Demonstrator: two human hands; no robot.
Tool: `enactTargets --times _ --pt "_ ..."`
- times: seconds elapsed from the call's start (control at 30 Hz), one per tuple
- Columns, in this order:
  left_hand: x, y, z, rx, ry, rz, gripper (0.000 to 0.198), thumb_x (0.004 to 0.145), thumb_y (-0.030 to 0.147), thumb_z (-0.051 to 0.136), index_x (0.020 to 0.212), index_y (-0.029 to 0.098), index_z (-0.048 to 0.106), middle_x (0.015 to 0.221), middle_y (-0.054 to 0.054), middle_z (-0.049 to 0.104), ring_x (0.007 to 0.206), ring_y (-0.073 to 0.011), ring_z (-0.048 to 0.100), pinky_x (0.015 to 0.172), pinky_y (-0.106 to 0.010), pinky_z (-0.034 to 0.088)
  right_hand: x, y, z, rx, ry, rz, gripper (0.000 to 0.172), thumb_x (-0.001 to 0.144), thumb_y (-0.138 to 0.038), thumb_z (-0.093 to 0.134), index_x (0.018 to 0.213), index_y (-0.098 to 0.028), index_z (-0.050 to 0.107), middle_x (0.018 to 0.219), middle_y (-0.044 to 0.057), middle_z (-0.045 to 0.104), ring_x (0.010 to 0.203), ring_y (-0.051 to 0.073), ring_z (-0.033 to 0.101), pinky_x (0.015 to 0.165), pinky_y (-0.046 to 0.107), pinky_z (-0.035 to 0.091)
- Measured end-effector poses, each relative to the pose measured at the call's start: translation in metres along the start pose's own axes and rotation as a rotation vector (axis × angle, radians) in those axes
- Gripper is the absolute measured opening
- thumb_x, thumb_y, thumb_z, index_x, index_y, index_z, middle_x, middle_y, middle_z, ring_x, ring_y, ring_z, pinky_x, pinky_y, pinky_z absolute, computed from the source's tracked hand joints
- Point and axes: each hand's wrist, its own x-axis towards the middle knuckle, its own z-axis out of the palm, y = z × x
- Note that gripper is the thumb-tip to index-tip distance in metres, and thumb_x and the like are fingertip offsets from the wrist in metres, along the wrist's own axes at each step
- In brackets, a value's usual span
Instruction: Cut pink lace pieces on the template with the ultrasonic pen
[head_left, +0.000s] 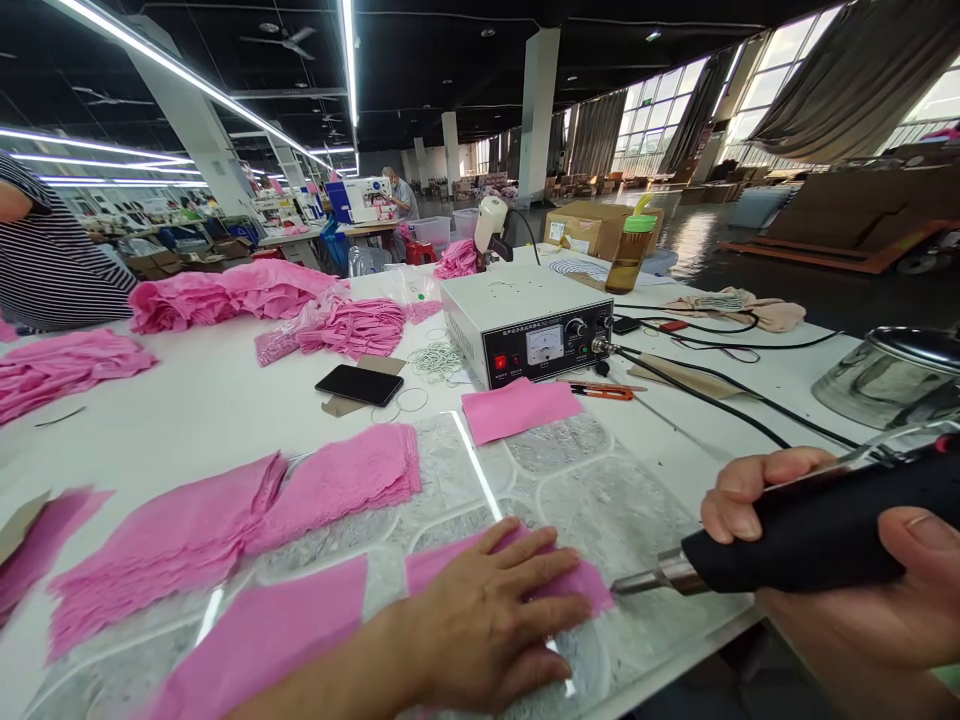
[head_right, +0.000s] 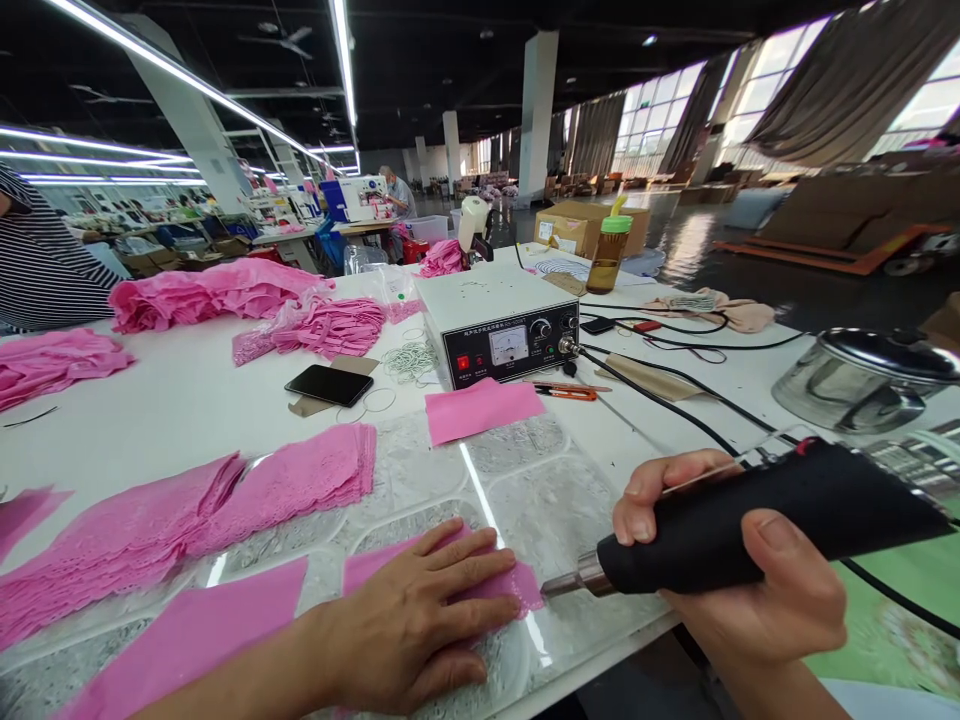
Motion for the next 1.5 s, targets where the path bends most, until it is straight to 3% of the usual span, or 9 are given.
enactTargets --times 0.3,0.8,1.27,1.4,1.5 --pt "0.000 0.000 0.000 -0.007 -0.008 -0.002 0.047 0.099 0.047 0.043 0.139 0.024 0.047 0.151 -0.008 0.041 0.142 -0.0315 0.032 0.115 -0.055 0.025 -0.002 0.001 0.004 -0.044 -0.052 -0.034 0.032 0.048 -0.049 0.075 0.062 -0.021 0.069 0.054 0.004 0.058 0.037 0.017 0.049 0.034 0.032 0.042" --pt "-0.001 -0.001 0.003 -0.001 0.087 0.032 0.045 0.098 0.045 0.048 0.137 0.024 0.050 0.147 -0.009 0.047 0.139 -0.0313 0.038 0.115 -0.052 0.029 -0.008 -0.005 0.013 -0.092 -0.141 -0.099 0.028 0.056 -0.047 0.072 0.063 -0.021 0.068 0.049 0.004 0.056 0.038 0.018 0.051 0.035 0.031 0.044" --pt "-0.002 -0.001 -0.003 -0.028 0.063 0.014 0.048 0.099 0.049 0.045 0.138 0.022 0.050 0.149 -0.010 0.043 0.141 -0.0317 0.035 0.115 -0.054 0.027 0.000 -0.016 0.013 -0.082 -0.143 -0.069 0.031 0.052 -0.049 0.076 0.061 -0.020 0.070 0.051 0.007 0.059 0.033 0.020 0.051 0.030 0.032 0.041" --pt "0.003 0.003 -0.016 -0.120 0.150 -0.043 0.048 0.100 0.046 0.042 0.139 0.018 0.048 0.148 -0.011 0.045 0.141 -0.0289 0.036 0.116 -0.052 0.027 0.001 -0.021 0.024 -0.063 -0.254 -0.056 0.029 0.055 -0.048 0.076 0.065 -0.021 0.072 0.053 0.006 0.060 0.035 0.020 0.052 0.028 0.033 0.042" --pt "0.020 0.012 -0.029 -0.253 0.287 -0.064 0.057 0.096 0.048 0.053 0.141 0.016 0.042 0.143 -0.014 0.050 0.137 -0.0277 0.042 0.112 -0.045 0.036 0.001 -0.020 0.039 -0.038 -0.320 -0.019 0.030 0.059 -0.049 0.079 0.068 -0.021 0.072 0.058 0.005 0.063 0.039 0.019 0.055 0.032 0.032 0.045"
